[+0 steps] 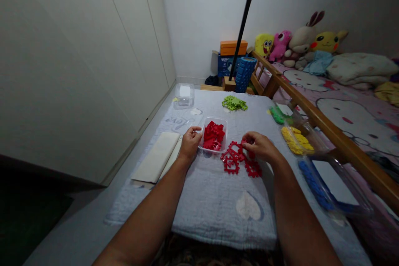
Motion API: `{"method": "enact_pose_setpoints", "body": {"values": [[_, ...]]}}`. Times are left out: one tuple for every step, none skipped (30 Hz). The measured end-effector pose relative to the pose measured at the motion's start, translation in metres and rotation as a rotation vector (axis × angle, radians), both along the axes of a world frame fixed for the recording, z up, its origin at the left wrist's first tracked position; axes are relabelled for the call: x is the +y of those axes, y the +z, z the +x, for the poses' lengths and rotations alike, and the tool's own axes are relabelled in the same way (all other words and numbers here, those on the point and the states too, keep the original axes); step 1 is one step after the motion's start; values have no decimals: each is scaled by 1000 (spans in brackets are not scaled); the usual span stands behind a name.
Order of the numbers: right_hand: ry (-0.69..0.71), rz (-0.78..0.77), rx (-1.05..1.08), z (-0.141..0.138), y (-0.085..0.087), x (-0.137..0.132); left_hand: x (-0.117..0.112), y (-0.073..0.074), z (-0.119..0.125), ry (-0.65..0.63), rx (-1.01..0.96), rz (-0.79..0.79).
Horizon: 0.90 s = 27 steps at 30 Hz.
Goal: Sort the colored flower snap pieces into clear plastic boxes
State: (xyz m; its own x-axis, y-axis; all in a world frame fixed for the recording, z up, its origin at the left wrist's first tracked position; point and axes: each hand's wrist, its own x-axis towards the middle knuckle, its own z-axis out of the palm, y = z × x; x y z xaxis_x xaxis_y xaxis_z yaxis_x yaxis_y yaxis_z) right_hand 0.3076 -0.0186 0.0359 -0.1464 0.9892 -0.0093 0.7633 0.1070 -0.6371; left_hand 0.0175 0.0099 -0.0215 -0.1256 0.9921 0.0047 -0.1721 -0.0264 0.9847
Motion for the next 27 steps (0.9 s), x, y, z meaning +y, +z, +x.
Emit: {"method": "enact_pose_setpoints", "body": {"values": [[10, 47, 15, -5, 3, 3, 0, 0, 0, -2, 1, -1], [25, 93, 29, -12, 6, 7, 0, 0, 0, -6, 0, 0], [46, 133, 42, -21, 8, 11, -1, 1, 0, -7, -3, 2], [69, 170, 52, -30, 8, 15, -1, 1, 0, -9, -6, 3], [92, 200, 58, -40, 8, 20, -1, 2, 0, -11, -10, 4], [108, 226, 62, -50, 7, 25, -1, 2, 0, -15, -13, 5], [116, 250, 63, -59, 5, 30, -1, 2, 0, -17, -14, 4], [113, 273, 68, -67, 3, 34, -1, 2, 1, -18, -15, 3], [100, 296, 80, -74, 1, 38, -1, 2, 1, -20, -14, 0], [80, 317, 99, -78, 0, 42, -1, 2, 1, -19, -14, -3], [57, 334, 122, -80, -2, 44, -1, 2, 0, -17, -14, -4], [29, 348, 144, -79, -3, 46, -1, 1, 0, -16, -15, -5], [2, 356, 159, -76, -3, 46, 0, 1, 0, -14, -14, -3], [-24, 358, 163, -70, -2, 45, 0, 1, 0, -14, -11, -1], [-45, 351, 154, -62, -1, 42, -1, 1, 0, -14, -4, 3], [-61, 332, 135, -54, 0, 38, -1, 1, 0, -13, 4, 7], [-71, 299, 107, -44, 1, 32, -1, 1, 0, -12, 12, 9], [-70, 247, 73, -35, 2, 26, -1, 1, 0, -10, 18, 11], [-64, 182, 38, -26, 3, 18, -1, 1, 0, -9, 21, 11], [-50, 117, 7, -19, 3, 10, -1, 2, 0, -7, 20, 10], [-25, 59, -20, -13, 2, 2, -1, 2, 0, -8, 17, 7], [7, 14, -39, -8, 0, -5, -1, 2, 0, -10, 14, 5], [42, -16, -51, -5, -2, -12, -1, 2, 0, -11, 11, 3], [73, -34, -58, -3, -4, -18, -1, 2, 0, -12, 9, 2], [97, -43, -63, -2, -6, -23, -1, 2, 0, -12, 8, 2], [114, -47, -71, -2, -8, -26, -1, 2, 0, -10, 7, 3], [120, -49, -84, -2, -10, -28, -1, 1, 0, -7, 6, 4]]}}
